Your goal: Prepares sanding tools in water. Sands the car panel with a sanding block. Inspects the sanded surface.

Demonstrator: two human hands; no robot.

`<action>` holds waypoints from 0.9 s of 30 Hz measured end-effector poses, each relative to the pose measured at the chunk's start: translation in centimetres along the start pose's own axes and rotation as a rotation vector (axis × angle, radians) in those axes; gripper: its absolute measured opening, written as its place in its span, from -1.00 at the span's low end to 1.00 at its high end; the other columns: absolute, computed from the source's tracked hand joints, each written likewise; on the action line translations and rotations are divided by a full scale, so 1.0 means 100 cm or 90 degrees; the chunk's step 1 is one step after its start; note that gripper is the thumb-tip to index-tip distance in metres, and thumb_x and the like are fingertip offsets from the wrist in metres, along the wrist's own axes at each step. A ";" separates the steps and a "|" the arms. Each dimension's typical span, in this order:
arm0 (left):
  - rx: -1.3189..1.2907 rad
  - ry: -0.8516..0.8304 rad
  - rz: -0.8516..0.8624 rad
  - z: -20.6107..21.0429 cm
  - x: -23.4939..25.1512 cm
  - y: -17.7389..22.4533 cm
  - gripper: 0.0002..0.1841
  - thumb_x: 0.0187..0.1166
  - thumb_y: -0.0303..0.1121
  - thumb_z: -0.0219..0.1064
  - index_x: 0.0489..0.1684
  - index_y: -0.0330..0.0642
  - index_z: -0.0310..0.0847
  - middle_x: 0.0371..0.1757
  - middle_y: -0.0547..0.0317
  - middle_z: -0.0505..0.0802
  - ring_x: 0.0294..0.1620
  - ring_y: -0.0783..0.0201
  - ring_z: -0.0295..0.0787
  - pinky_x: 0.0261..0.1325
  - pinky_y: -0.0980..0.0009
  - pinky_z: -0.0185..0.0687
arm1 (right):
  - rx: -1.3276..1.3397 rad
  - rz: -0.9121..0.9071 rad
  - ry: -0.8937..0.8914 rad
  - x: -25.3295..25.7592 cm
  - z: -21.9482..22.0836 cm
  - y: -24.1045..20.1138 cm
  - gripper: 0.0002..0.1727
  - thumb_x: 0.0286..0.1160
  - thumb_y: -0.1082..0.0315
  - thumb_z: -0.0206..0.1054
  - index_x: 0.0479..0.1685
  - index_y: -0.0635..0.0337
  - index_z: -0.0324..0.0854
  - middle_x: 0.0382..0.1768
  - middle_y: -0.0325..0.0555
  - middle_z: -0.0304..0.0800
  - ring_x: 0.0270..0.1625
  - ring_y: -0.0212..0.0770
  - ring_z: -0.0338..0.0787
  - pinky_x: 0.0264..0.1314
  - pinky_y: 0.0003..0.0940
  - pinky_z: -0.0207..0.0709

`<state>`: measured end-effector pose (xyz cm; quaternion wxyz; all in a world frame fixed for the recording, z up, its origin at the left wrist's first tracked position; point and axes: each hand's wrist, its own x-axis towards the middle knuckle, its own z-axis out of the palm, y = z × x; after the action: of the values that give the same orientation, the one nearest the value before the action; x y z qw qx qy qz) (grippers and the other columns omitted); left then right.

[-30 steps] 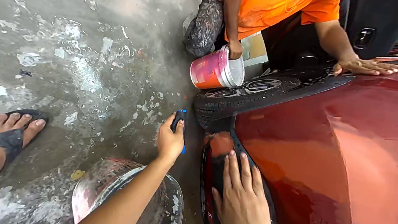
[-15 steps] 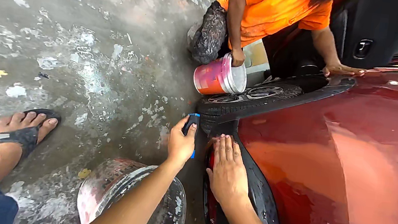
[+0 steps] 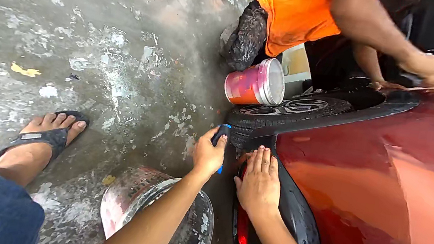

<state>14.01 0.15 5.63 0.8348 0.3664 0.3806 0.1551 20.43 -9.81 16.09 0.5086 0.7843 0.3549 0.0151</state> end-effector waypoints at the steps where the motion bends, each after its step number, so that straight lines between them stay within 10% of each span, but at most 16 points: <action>1: 0.021 -0.025 -0.019 0.001 0.000 -0.005 -0.58 0.72 0.04 0.26 0.48 0.20 0.65 0.15 0.09 0.88 0.07 0.09 0.85 0.10 -0.14 0.74 | 0.005 0.007 -0.002 0.010 -0.002 0.001 0.16 0.43 -0.23 0.35 0.78 0.58 0.02 0.85 0.46 -0.10 0.93 0.26 -0.13 0.91 0.22 -0.34; 8: 0.143 -0.101 -0.100 0.003 -0.001 -0.028 -0.60 0.70 0.08 0.27 0.42 0.28 0.70 0.15 0.17 0.89 0.16 0.11 0.83 0.20 -0.16 0.68 | 0.010 0.039 0.080 -0.008 -0.006 0.001 0.10 0.32 -0.22 0.43 0.71 0.52 0.25 0.81 0.45 0.04 0.91 0.29 -0.05 0.89 0.31 -0.33; 12: 0.159 -0.118 -0.101 0.017 -0.004 -0.030 -0.59 0.71 0.05 0.26 0.45 0.26 0.68 0.20 0.13 0.88 0.21 0.08 0.81 0.25 -0.18 0.66 | 0.170 -0.031 0.238 -0.087 0.010 -0.016 -0.11 0.49 -0.22 0.18 0.61 0.39 0.47 0.59 0.40 0.50 0.72 0.34 0.40 0.76 0.43 0.07; 16: 0.094 -0.106 -0.096 0.054 -0.012 -0.048 -0.60 0.72 -0.01 0.28 0.47 0.24 0.67 0.25 0.17 0.87 0.26 0.16 0.80 0.35 -0.08 0.66 | 0.378 -0.057 0.118 -0.185 0.063 -0.058 -0.31 0.50 -0.16 0.33 0.44 0.19 0.68 0.34 0.12 0.79 0.45 0.17 0.72 0.54 0.28 0.46; 27: 0.035 -0.106 -0.050 0.073 -0.018 -0.055 -0.62 0.66 -0.04 0.36 0.36 0.13 0.78 0.26 0.19 0.86 0.31 0.23 0.76 0.44 0.01 0.64 | 0.943 0.290 0.026 -0.267 0.178 -0.176 0.15 0.37 -0.08 0.45 0.80 0.48 -0.10 0.75 0.50 0.09 0.82 0.19 0.19 0.84 0.02 0.15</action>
<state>18.16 -8.20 5.77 0.8586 0.3856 0.3279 0.0809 -2.18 -35.07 2.32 -0.1704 0.9731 0.1115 -0.1075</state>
